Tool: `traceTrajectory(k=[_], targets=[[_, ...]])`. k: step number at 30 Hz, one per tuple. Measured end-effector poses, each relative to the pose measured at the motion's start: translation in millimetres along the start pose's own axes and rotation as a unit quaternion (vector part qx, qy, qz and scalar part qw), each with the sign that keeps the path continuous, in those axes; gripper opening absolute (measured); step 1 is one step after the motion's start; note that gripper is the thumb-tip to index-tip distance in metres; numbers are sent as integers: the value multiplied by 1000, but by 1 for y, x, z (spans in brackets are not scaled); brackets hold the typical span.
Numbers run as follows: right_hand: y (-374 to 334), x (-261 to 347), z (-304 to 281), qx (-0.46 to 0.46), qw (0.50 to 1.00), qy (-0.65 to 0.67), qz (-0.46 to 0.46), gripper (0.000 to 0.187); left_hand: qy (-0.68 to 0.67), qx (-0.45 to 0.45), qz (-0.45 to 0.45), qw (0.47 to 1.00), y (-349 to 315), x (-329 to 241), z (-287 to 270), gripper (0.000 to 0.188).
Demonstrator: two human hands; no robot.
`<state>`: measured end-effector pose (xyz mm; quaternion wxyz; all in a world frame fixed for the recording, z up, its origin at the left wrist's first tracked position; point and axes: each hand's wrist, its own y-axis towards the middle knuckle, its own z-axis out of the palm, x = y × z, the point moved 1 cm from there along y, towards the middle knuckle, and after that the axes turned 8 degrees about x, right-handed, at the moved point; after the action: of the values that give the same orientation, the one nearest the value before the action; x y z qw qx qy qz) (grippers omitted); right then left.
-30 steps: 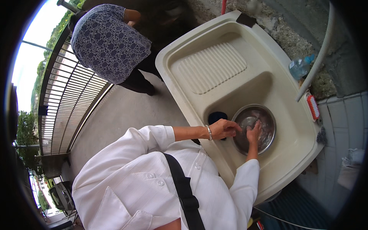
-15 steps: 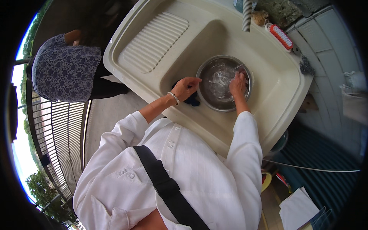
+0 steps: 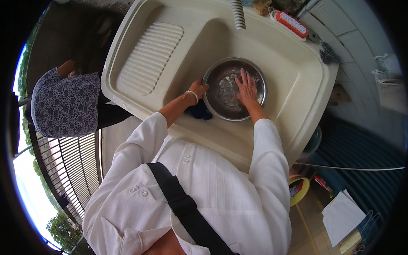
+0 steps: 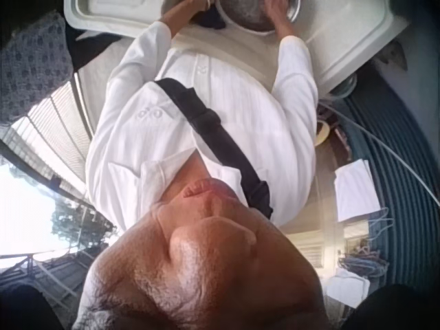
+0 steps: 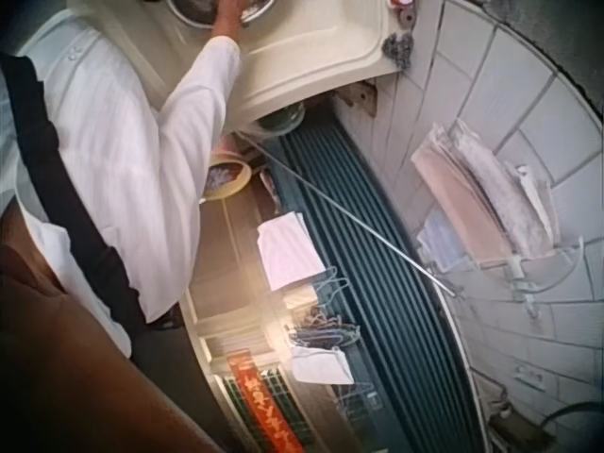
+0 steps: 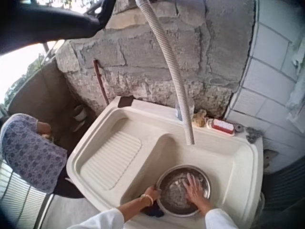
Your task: The person washes a blue cloth in a metal bowl at an outdoor utility sink, rinses it under running water, and wrings it out. They then carry the bowl and cloth into the house and place the bowl on a kitchen counter.
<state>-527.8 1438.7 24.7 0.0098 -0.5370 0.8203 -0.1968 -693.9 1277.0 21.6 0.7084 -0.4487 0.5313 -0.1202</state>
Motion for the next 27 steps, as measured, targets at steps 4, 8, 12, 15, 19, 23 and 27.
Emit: traceTrajectory(k=[4,8,12,15,19,23,27], targets=[[10,18,-7,-27,992,115,53,84,32,-75,-38,996,30,26,0,49],[11,45,15,52,997,62,9,69,37,-67,-57,995,39,22,4,47],[13,25,40,95,992,2,-87,62,-1,34,-17,999,30,19,1,47],[19,24,30,-116,984,48,123,62,-43,6,-23,999,40,30,-2,46],[32,62,34,-59,974,178,124,63,-36,-76,-16,996,48,37,5,45],[23,83,54,-4,967,246,-59,56,18,-51,18,998,23,2,7,43],[-6,40,38,65,968,209,-124,39,51,-157,36,986,9,1,-7,33]])
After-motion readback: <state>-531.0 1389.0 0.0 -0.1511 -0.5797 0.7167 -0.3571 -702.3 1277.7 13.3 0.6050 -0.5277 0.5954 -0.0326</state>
